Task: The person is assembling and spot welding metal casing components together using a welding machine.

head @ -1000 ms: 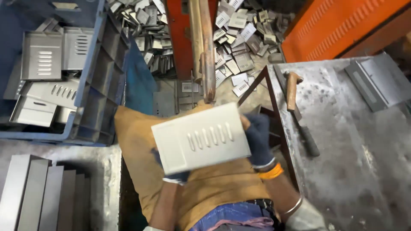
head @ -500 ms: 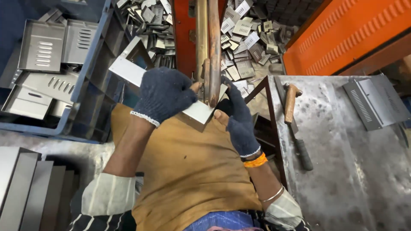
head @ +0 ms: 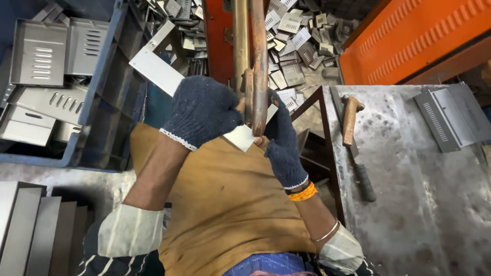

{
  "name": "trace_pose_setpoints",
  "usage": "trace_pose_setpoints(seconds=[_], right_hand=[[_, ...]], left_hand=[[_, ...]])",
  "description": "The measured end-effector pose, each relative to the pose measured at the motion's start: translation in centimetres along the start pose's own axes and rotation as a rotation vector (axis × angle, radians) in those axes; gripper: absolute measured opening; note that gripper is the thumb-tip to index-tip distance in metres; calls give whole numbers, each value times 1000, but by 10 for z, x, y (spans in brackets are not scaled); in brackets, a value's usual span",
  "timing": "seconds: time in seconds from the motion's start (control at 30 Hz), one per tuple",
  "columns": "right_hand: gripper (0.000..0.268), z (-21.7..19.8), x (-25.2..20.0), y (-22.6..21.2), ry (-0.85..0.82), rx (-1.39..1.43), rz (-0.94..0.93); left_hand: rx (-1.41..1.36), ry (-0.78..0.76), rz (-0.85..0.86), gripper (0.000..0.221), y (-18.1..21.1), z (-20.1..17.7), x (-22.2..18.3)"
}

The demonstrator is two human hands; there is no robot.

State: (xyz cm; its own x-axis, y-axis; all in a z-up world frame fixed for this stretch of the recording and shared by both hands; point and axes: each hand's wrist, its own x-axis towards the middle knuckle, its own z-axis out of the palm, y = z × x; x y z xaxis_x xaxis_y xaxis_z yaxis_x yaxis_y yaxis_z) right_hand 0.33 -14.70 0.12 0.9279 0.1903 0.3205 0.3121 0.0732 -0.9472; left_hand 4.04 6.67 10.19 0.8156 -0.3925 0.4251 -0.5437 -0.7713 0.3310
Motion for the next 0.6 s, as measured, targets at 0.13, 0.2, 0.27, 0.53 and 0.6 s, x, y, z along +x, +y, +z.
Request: trace_pose_setpoints(seconds=[0.13, 0.2, 0.27, 0.53, 0.6], right_hand=[[101, -4, -9, 18, 41, -75, 7], [103, -2, -8, 7, 39, 128, 100], [104, -2, -9, 4, 43, 329, 194], [84, -1, -10, -8, 0, 232, 10], [78, 3, 5, -17, 53, 231, -1]], left_hand=[[54, -52, 30, 23, -4, 9, 1], [61, -71, 11, 24, -3, 9, 1], [65, -93, -4, 26, -3, 7, 2], [23, -67, -26, 30, -1, 5, 5], [10, -15, 29, 27, -5, 8, 12]])
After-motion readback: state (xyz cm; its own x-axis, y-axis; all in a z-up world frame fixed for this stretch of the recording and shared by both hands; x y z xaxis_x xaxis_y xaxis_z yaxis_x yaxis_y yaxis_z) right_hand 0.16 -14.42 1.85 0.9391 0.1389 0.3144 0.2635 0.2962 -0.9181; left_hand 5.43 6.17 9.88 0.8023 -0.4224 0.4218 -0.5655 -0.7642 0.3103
